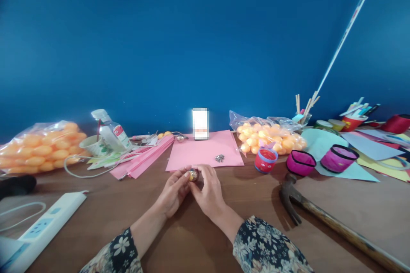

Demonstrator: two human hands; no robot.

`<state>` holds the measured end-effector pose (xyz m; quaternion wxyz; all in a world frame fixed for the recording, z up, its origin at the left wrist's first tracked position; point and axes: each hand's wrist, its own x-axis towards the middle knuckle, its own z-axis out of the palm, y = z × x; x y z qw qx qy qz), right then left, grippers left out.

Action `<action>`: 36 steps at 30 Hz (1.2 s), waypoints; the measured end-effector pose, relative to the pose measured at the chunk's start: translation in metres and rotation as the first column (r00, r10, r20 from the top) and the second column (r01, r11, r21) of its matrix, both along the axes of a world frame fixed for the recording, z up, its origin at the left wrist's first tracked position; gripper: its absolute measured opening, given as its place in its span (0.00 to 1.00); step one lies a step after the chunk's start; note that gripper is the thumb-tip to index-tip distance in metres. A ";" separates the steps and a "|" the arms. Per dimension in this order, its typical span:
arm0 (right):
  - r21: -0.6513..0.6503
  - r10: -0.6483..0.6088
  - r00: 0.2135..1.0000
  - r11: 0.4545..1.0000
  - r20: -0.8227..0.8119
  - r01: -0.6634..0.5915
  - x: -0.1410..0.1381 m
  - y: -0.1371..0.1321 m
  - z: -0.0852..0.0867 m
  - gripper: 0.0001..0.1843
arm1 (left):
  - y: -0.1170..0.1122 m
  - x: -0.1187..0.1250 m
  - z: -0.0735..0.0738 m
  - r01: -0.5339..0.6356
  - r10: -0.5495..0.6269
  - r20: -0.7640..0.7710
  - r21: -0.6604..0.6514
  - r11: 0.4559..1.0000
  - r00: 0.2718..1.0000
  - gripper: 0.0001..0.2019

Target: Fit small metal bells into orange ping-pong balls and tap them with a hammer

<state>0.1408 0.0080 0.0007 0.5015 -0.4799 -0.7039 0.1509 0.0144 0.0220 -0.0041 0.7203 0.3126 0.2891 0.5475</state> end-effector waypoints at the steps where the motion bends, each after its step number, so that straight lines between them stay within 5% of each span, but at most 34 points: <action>1: 0.005 0.000 1.000 1.000 -0.004 0.000 0.000 0.000 0.000 0.17 | 0.000 0.000 0.000 0.006 -0.006 0.004 -0.007 1.000 1.000 0.14; 36: 0.011 0.009 1.000 1.000 -0.005 -0.009 -0.001 -0.001 -0.001 0.18 | 0.000 -0.001 0.000 -0.010 0.010 0.001 -0.016 1.000 1.000 0.13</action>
